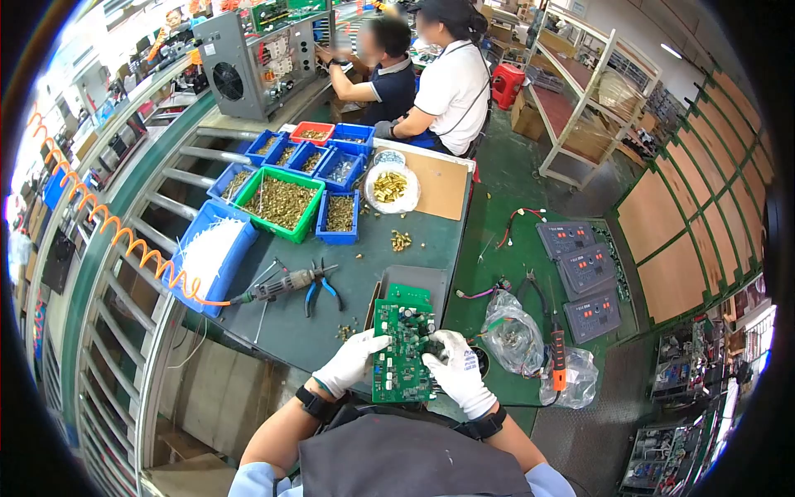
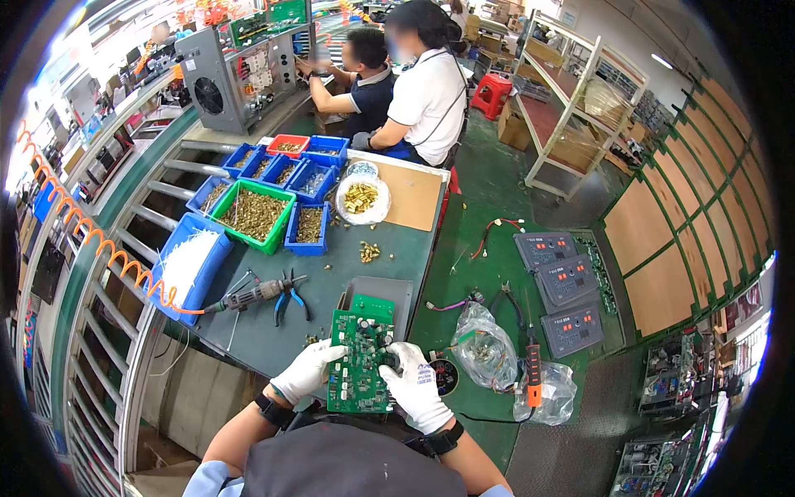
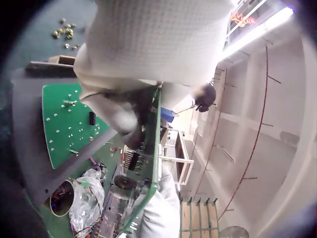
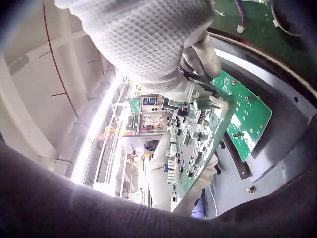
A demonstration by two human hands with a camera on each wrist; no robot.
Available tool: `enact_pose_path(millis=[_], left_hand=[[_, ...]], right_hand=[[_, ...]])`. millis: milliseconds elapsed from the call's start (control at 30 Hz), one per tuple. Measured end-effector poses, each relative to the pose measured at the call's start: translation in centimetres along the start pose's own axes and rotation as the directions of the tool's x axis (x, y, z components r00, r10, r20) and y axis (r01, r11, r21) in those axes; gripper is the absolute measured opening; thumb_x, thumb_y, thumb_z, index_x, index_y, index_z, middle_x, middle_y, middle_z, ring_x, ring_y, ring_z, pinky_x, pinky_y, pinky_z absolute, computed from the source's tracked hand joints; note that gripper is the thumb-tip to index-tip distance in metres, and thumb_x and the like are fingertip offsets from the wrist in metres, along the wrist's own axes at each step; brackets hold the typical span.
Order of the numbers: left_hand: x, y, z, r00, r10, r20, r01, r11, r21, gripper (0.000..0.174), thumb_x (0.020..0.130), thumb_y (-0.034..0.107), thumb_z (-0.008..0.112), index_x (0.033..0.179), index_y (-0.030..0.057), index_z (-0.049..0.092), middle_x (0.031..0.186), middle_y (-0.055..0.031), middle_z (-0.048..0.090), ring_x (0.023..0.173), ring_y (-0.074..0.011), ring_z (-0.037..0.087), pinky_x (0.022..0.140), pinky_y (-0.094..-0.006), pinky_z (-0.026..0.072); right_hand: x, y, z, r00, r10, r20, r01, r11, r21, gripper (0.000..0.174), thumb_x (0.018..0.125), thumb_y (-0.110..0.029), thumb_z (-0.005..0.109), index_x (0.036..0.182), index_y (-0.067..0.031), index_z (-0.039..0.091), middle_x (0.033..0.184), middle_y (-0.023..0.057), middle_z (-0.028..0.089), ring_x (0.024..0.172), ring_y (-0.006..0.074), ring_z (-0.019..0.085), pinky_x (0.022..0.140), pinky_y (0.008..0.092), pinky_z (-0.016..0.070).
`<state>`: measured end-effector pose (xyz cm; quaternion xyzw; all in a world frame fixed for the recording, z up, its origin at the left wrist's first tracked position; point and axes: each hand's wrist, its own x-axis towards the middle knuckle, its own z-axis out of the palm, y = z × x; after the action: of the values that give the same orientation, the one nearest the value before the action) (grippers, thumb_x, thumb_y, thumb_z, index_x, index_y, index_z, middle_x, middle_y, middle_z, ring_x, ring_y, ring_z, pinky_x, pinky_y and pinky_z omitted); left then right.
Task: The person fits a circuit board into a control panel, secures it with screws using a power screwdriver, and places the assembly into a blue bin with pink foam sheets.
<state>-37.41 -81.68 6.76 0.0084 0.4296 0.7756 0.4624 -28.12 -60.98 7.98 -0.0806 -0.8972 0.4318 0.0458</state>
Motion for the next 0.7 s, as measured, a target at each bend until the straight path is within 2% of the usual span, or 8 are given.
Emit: enact_pose_path(millis=[67,267,333,367,433,567,633,700], left_hand=[[-0.4,0.1,0.2,0.999,-0.032,-0.031,0.03,0.998,-0.059,0.034,0.095,0.019,0.056,0.124,0.0006,0.056,0.114,-0.0062,0.065,0.1,-0.0152,0.062,0.091,-0.0332,0.0492],[-1.9,0.1,0.4,1.0,0.005,-0.014,-0.007,0.982,-0.189,0.034,0.096,0.019,0.054,0.124,0.0008,0.055,0.115,-0.0077,0.064,0.099,-0.0174,0.063,0.09,-0.0341,0.0503],[-1.5,-0.9,-1.1,1.0,-0.005,-0.022,0.0,0.981,-0.193,0.034,0.096,0.02,0.054,0.124,0.0012,0.055,0.115,-0.008,0.064,0.1,-0.0178,0.063,0.091,-0.0342,0.0502],[-1.6,-0.7,-1.0,1.0,-0.016,-0.023,0.011,0.98,-0.198,0.035,0.096,0.02,0.053,0.125,0.0016,0.055,0.116,-0.0082,0.064,0.1,-0.0181,0.063,0.091,-0.0343,0.0501],[-1.9,-0.2,-0.3,0.999,-0.008,-0.039,0.0,0.979,-0.203,0.034,0.096,0.021,0.053,0.124,0.002,0.055,0.115,-0.0084,0.065,0.1,-0.0183,0.063,0.091,-0.0345,0.0502],[-1.3,-0.7,-0.8,0.998,-0.001,-0.057,-0.012,0.972,-0.233,0.037,0.097,0.02,0.046,0.128,-0.0013,0.053,0.121,-0.0128,0.063,0.105,-0.0222,0.063,0.095,-0.0386,0.05],[-0.7,-0.4,-1.0,0.998,0.001,-0.056,-0.015,0.968,-0.251,0.036,0.098,0.02,0.046,0.126,-0.0015,0.054,0.118,-0.0121,0.064,0.102,-0.0217,0.064,0.093,-0.0382,0.051],[-0.6,-0.2,-0.7,0.995,0.006,-0.1,-0.021,0.987,-0.159,0.036,0.098,0.021,0.045,0.124,-0.0014,0.056,0.116,-0.0117,0.066,0.1,-0.0217,0.065,0.091,-0.0377,0.0517]], right_hand=[[0.0,-0.2,0.1,0.998,-0.049,-0.028,0.049,0.999,-0.005,0.043,0.077,-0.013,0.073,0.117,-0.0048,0.06,0.112,0.0112,0.057,0.085,0.0198,0.061,0.07,0.0296,0.0523],[-0.8,-2.4,-0.4,0.997,0.05,0.061,-0.055,0.995,0.083,0.046,0.076,-0.009,0.074,0.119,-0.0034,0.058,0.112,0.011,0.055,0.086,0.0167,0.062,0.071,0.0269,0.053],[-1.0,-3.0,-1.0,0.995,0.031,0.093,-0.055,0.961,0.272,0.049,0.079,-0.011,0.072,0.123,-0.0019,0.054,0.111,0.012,0.054,0.087,0.019,0.063,0.075,0.0293,0.0533],[-1.0,-3.0,-1.0,0.995,0.028,0.096,-0.053,0.96,0.275,0.049,0.079,-0.011,0.072,0.123,-0.0019,0.054,0.111,0.012,0.054,0.087,0.019,0.063,0.075,0.0293,0.0533],[-1.1,-2.9,-1.0,0.998,0.025,0.064,-0.045,0.943,0.33,0.051,0.079,-0.004,0.07,0.126,0.0023,0.05,0.113,0.0104,0.055,0.089,0.0135,0.061,0.072,0.0264,0.0536],[-1.3,-2.2,-0.9,0.995,0.075,0.071,-0.099,0.887,0.451,0.047,0.084,0.003,0.059,0.129,0.0021,0.047,0.117,0.0096,0.058,0.089,0.0101,0.059,0.076,0.0238,0.0508],[-0.7,-1.4,-1.0,0.995,0.056,0.078,-0.085,0.899,0.431,0.044,0.086,0.003,0.055,0.129,0.002,0.047,0.119,0.0092,0.058,0.089,0.0091,0.058,0.077,0.0228,0.0488],[-0.7,-0.8,-0.9,0.993,0.088,0.085,-0.117,0.873,0.473,0.041,0.087,0.002,0.053,0.128,0.0015,0.048,0.118,0.0081,0.059,0.09,0.0086,0.057,0.079,0.0227,0.0477]])
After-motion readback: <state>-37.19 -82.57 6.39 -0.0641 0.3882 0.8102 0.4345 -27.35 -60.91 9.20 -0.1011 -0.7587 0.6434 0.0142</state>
